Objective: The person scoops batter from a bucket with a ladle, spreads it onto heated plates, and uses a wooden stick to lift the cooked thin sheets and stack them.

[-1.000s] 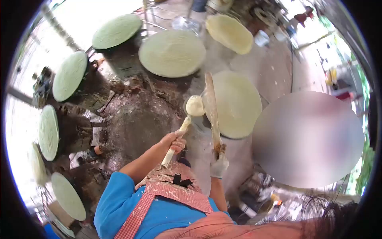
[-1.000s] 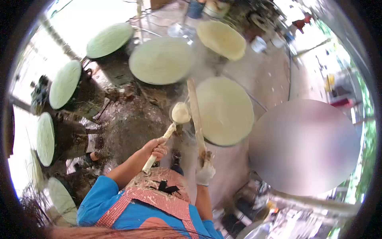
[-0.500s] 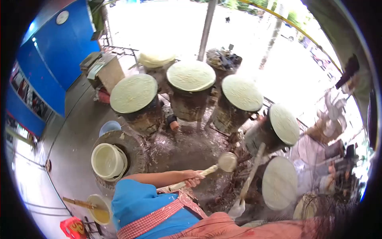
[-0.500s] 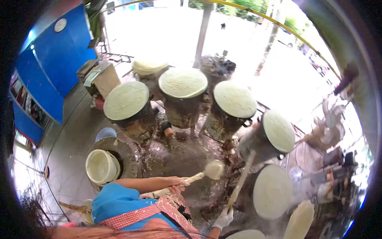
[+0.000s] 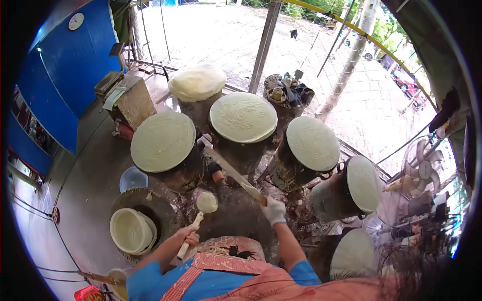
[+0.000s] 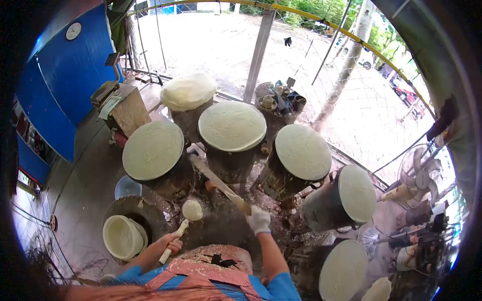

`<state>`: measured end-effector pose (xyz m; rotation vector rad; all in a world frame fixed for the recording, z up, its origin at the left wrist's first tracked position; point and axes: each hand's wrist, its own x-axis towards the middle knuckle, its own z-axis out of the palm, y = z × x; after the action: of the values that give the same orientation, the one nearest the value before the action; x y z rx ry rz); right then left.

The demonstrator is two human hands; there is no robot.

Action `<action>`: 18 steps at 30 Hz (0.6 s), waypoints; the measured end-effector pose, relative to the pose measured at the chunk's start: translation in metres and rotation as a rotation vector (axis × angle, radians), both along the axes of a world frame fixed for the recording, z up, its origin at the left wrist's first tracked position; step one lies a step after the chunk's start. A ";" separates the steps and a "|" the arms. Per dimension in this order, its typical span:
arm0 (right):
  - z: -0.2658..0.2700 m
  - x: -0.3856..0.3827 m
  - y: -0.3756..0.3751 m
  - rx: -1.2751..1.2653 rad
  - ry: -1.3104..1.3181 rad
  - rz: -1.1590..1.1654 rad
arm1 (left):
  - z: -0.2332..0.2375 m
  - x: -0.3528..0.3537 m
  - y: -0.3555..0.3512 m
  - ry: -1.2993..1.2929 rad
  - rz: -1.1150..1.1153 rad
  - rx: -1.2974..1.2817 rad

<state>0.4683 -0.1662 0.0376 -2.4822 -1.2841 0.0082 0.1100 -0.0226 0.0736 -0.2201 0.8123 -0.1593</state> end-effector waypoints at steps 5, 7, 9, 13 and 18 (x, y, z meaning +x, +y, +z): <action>0.024 0.108 0.140 0.044 -0.157 0.392 | -0.019 0.013 -0.013 -0.015 0.236 -0.228; 0.042 0.139 0.192 0.061 -0.264 0.517 | -0.021 0.024 -0.033 -0.075 0.329 -0.215; 0.037 0.169 0.236 0.043 -0.202 0.653 | -0.022 0.038 -0.049 -0.100 0.408 -0.209; 0.037 0.217 0.295 -0.263 -0.277 0.933 | 0.000 0.079 -0.060 -0.136 0.545 -0.207; 0.064 0.233 0.330 -0.138 -0.403 1.065 | 0.004 0.091 -0.074 0.045 0.526 0.109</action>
<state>0.7015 0.1635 0.1021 -1.6292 -2.6815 -0.1504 0.2011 -0.0965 0.0775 -0.3271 0.7801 0.3845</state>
